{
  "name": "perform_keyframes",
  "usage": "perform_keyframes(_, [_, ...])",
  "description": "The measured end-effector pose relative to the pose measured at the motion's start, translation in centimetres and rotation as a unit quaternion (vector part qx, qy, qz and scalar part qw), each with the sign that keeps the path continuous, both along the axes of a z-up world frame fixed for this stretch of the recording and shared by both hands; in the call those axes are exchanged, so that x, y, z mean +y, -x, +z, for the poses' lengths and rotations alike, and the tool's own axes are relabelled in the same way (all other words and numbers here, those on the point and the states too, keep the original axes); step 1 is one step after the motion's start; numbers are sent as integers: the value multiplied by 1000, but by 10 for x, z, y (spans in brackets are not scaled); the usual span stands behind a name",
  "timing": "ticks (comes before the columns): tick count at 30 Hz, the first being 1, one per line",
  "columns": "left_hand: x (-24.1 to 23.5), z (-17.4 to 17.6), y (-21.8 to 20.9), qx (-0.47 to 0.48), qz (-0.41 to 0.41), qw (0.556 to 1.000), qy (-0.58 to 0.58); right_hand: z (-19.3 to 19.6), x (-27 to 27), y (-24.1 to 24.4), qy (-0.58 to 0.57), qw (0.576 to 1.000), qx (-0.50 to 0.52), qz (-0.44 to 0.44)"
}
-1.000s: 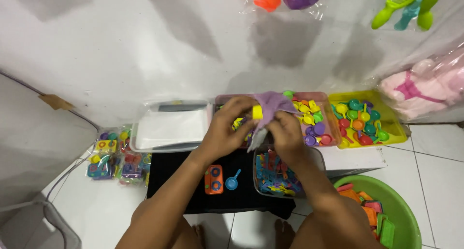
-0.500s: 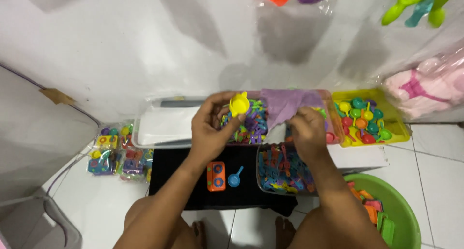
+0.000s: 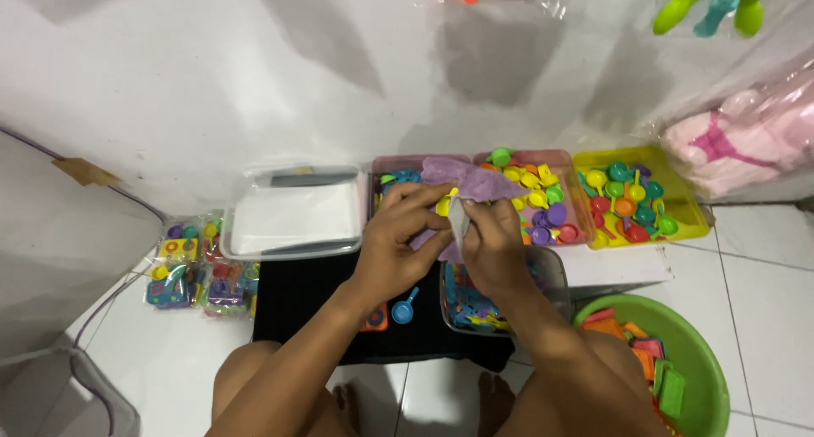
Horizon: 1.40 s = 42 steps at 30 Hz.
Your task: The person sits on the floor and packs small colorful plastic toys into clear plastic bags. They pick up items like spoons, forks, and toy parts from containers, place them into bags, and wipe the items with a purple cloth before packaging.
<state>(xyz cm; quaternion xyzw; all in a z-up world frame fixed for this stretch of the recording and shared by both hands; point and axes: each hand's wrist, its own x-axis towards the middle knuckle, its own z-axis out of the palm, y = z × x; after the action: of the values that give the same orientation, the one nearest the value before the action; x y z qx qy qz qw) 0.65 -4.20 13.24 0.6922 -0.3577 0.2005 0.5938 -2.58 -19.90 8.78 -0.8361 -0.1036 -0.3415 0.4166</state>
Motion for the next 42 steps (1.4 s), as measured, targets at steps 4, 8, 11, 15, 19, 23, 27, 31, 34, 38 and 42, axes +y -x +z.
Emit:
perform_keyframes(4, [2,10,-1,-76,-46,992,-88,-7,-13,1,-43,998,2,42])
perform_keyframes(8, [10,11,-5,-112,-89,981,-130,-11,-21,5,-165,969,102,150])
perform_keyframes(11, [17,8,-7,-99,-98,981,-134,37,-2,-2,-578,765,216,185])
perform_keyframes(15, [37,9,-14,-42,-92,990,-103,13,-26,-7,-603,726,228,238])
perform_keyframes(19, [69,9,-20,117,-57,930,-344,37,-52,11,-561,787,215,136])
perform_keyframes(23, [91,-47,-35,222,-47,771,-595,45,-75,30,-151,987,51,35])
perform_keyframes(27, [94,-90,-39,215,-51,725,-653,33,-88,16,-354,934,27,-44])
perform_keyframes(31, [98,-131,-44,212,-28,660,-720,3,-136,-4,-685,722,82,38])
perform_keyframes(34, [89,-115,-40,233,-24,654,-719,18,-117,-2,-653,755,65,19])
perform_keyframes(38, [72,-82,-42,230,-26,693,-683,50,-83,1,-626,780,25,8])
perform_keyframes(42, [40,-73,-64,177,16,753,-633,41,-73,11,-400,912,54,-74])
